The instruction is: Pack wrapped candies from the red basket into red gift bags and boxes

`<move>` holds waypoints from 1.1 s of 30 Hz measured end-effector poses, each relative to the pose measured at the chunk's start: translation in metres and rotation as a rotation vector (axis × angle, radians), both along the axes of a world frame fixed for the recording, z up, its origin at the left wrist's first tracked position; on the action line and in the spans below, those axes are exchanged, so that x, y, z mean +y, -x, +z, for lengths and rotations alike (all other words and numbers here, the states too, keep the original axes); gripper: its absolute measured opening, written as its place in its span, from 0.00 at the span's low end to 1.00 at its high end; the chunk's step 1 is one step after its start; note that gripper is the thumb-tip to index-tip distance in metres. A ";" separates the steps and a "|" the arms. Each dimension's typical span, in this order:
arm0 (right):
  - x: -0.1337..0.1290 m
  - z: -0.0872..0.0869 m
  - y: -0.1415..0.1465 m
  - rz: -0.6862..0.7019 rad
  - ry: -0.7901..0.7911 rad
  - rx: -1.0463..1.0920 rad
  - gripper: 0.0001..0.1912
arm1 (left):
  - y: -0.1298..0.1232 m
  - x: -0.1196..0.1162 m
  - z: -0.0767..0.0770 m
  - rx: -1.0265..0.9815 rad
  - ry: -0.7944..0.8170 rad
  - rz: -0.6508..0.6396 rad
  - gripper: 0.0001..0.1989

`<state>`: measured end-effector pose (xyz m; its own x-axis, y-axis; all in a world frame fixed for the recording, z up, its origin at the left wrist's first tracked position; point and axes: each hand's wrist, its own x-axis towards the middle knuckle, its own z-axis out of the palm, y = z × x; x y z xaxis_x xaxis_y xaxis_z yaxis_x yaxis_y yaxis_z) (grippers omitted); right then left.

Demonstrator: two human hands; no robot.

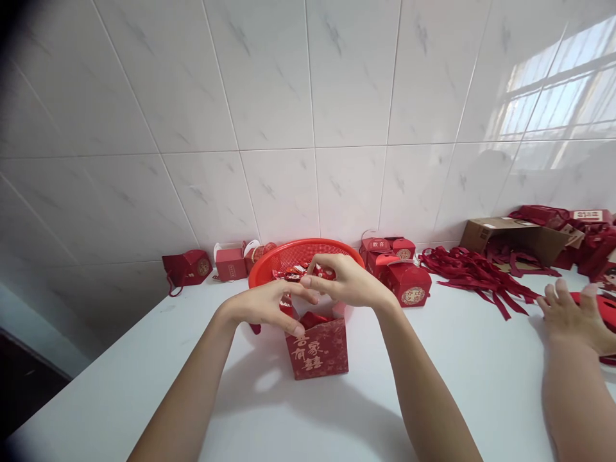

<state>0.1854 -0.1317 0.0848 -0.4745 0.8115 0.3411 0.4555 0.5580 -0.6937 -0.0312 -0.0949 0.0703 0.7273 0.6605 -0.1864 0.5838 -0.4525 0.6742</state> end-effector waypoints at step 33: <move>-0.001 -0.001 -0.001 0.143 0.074 -0.046 0.03 | -0.001 -0.002 0.003 0.014 -0.006 -0.035 0.29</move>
<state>0.1861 -0.1324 0.0836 -0.6006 0.7567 0.2584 0.4077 0.5677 -0.7152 -0.0304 -0.0969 0.0738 0.7472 0.6359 -0.1930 0.5768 -0.4764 0.6636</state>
